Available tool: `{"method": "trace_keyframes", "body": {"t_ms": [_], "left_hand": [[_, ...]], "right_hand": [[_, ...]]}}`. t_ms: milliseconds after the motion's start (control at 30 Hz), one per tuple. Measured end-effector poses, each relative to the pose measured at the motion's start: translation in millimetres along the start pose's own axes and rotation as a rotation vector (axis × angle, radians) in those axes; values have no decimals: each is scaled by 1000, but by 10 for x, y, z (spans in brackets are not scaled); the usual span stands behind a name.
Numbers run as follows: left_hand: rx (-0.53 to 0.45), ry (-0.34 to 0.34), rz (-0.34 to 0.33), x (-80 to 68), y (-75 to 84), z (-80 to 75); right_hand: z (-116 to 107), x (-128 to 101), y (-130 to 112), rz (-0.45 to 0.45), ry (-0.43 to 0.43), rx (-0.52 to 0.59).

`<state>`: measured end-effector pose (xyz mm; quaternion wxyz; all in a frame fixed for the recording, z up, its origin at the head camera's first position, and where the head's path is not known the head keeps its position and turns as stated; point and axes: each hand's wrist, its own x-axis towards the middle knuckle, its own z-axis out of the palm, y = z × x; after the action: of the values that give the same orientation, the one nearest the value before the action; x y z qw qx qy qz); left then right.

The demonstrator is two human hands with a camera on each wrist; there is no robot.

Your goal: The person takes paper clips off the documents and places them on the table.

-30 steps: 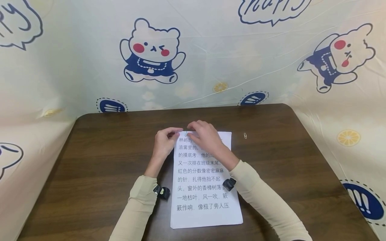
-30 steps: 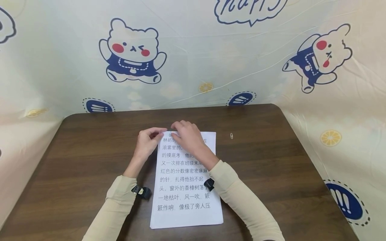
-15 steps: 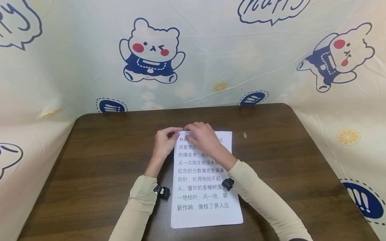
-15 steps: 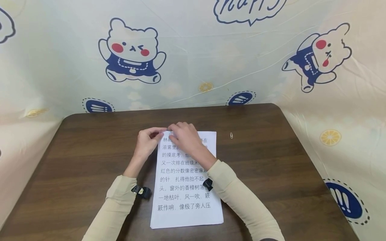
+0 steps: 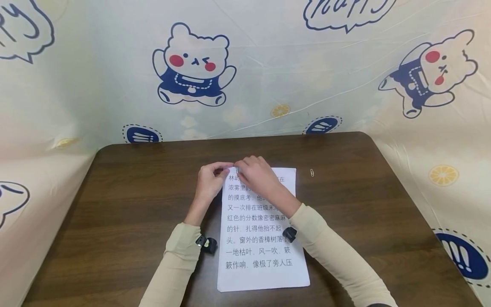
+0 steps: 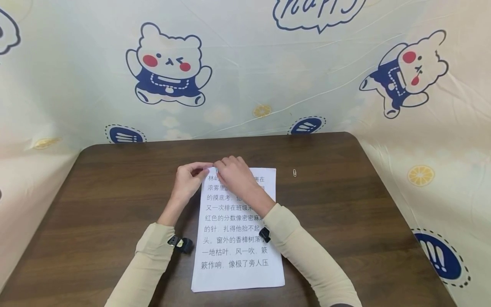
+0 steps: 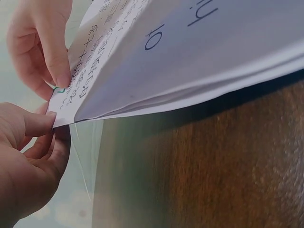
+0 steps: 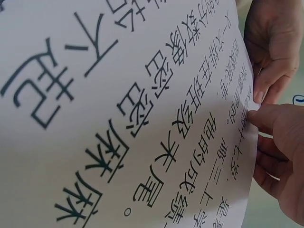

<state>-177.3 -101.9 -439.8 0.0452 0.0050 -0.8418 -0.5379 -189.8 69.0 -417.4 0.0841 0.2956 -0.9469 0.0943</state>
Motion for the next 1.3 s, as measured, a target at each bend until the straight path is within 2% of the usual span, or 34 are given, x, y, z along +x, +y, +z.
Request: {"method": "trace_keyframes", "body": {"t_ms": [333,600,1000,1300], "left_hand": [[-3,-2,-2,2,13,5],[-14,0,-25,2,21,7],[-51,-7,-27,-18,39,-5],[-104,-17,-17,-19,46,-3]], "right_hand": [[36,-15,0,-97,52,-165],[19,-59,0,-175,30,-316],[-14,-69,30,-228,26,-318],[-7,-107,-6,-231,35,-401]]}}
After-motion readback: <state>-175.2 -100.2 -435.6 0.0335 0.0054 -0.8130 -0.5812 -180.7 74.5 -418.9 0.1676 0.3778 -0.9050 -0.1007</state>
